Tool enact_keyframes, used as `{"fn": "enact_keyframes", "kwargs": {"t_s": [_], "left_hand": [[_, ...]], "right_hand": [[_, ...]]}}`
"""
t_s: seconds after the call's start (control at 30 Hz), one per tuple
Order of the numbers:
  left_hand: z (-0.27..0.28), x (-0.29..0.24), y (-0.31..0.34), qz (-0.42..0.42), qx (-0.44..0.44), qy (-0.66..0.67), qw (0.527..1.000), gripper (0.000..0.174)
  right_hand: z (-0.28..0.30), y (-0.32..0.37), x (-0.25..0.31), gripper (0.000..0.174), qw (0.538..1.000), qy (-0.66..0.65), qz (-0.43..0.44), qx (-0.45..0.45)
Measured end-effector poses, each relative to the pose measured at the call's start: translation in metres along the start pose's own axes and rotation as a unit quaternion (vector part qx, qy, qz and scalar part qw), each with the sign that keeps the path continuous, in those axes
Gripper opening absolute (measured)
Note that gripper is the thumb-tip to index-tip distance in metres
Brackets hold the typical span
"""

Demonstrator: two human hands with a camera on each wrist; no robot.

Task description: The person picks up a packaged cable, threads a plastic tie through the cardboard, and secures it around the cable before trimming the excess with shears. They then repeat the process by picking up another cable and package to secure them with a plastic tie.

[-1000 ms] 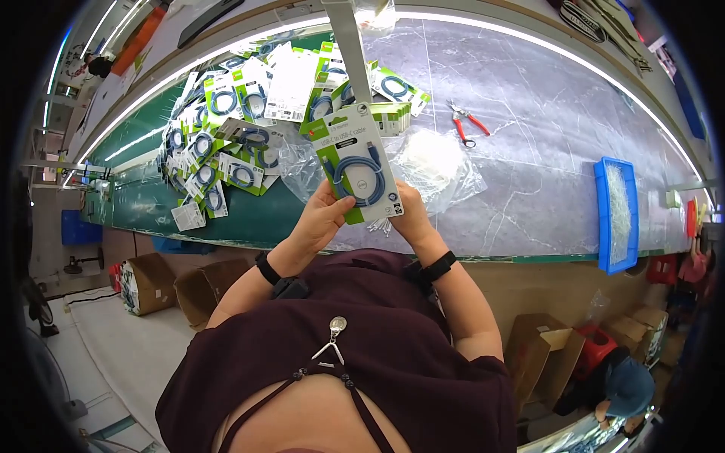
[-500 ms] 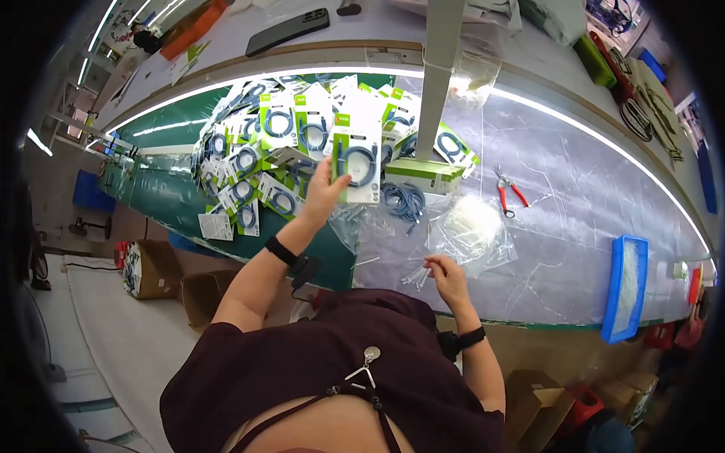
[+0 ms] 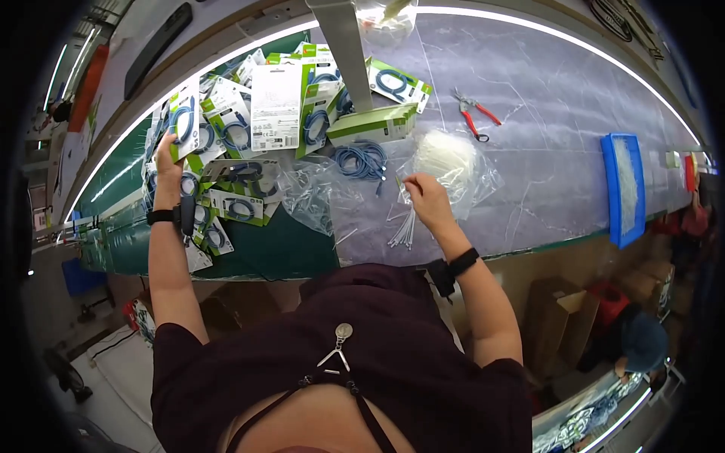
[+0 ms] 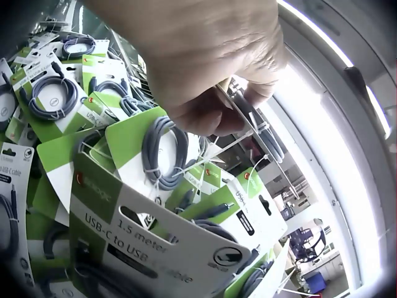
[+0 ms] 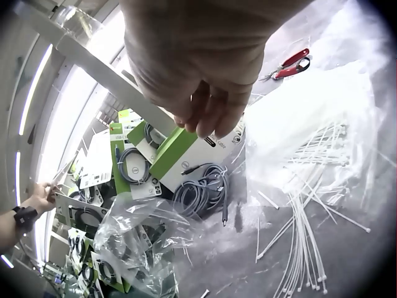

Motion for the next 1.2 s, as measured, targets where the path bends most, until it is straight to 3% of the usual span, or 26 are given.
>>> {"fn": "enact_keyframes", "kwargs": {"t_s": [0.03, 0.13, 0.17, 0.27, 0.3, 0.4, 0.43, 0.5, 0.57, 0.63, 0.77, 0.83, 0.93, 1.07, 1.1, 1.17, 1.2], "left_hand": [[0.008, 0.0, -0.01, -0.004, 0.012, -0.005, 1.0, 0.043], [0.022, -0.017, -0.021, -0.163, -0.028, -0.224, 0.96, 0.043], [0.027, -0.016, -0.023, -0.16, -0.029, -0.229, 0.96, 0.043], [0.027, -0.025, -0.013, -0.147, -0.125, -0.509, 0.839, 0.046], [0.027, -0.026, -0.008, -0.143, -0.128, -0.512, 0.837, 0.046], [-0.015, -0.055, 0.052, -0.412, -0.151, -0.572, 0.693, 0.039], [-0.029, -0.058, 0.069, -0.41, -0.155, -0.574, 0.691, 0.039], [-0.066, -0.059, 0.108, -0.324, -0.067, -0.459, 0.824, 0.033], [-0.116, -0.058, 0.154, -0.342, -0.009, -0.524, 0.78, 0.028], [-0.152, -0.043, 0.183, -0.367, 0.104, -0.493, 0.782, 0.025], [-0.211, 0.011, 0.203, -0.303, 0.251, -0.433, 0.811, 0.021], [-0.227, 0.042, 0.187, -0.294, 0.25, -0.479, 0.789, 0.016], [-0.249, 0.057, 0.158, -0.31, 0.206, -0.455, 0.809, 0.014], [-0.272, 0.094, 0.149, -0.288, 0.204, -0.421, 0.835, 0.016], [-0.284, 0.11, 0.168, -0.335, 0.228, -0.495, 0.769, 0.018], [-0.274, 0.14, 0.191, -0.375, 0.242, -0.565, 0.694, 0.02], [-0.256, 0.161, 0.193, -0.385, 0.204, -0.652, 0.621, 0.02]], "right_hand": [[-0.008, -0.014, 0.0, 0.009, 0.999, 0.018, 0.029, -0.005], [-0.046, -0.048, -0.001, 0.008, 0.996, 0.049, 0.074, 0.002], [-0.06, -0.057, 0.0, 0.009, 0.993, 0.066, 0.094, 0.012], [-0.095, -0.078, -0.024, 0.011, 0.994, 0.081, 0.077, 0.007], [-0.104, -0.08, -0.028, 0.012, 0.993, 0.091, 0.07, 0.004], [-0.118, -0.089, -0.014, 0.016, 0.983, 0.171, 0.072, 0.018], [-0.122, -0.092, -0.011, 0.018, 0.974, 0.213, 0.074, 0.021], [-0.132, -0.093, -0.017, 0.019, 0.969, 0.234, 0.076, 0.025], [-0.138, -0.098, -0.024, 0.02, 0.955, 0.285, 0.079, 0.025], [-0.135, -0.099, -0.02, 0.021, 0.96, 0.271, 0.075, 0.016], [-0.114, -0.086, -0.002, 0.022, 0.974, 0.218, 0.064, -0.018], [-0.097, -0.079, 0.007, 0.021, 0.983, 0.164, 0.058, -0.053], [-0.053, -0.059, 0.016, 0.018, 0.988, 0.08, 0.061, -0.118], [0.014, 0.001, 0.005, 0.014, 0.989, -0.053, -0.121, -0.072], [0.033, 0.019, 0.01, 0.013, 0.987, -0.048, -0.129, -0.088], [0.065, 0.061, 0.006, 0.012, 0.98, -0.045, -0.153, -0.115], [0.077, 0.083, -0.001, 0.013, 0.976, -0.047, -0.169, -0.127]]}}
Point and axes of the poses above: each hand's wrist, its own y-axis away from the middle knuckle, its own z-axis out of the back of the hand, x = y × z, the point moved 9 cm from there along -y, towards the middle knuckle, and after that the axes turned 10 degrees about z, right-handed, at the moved point
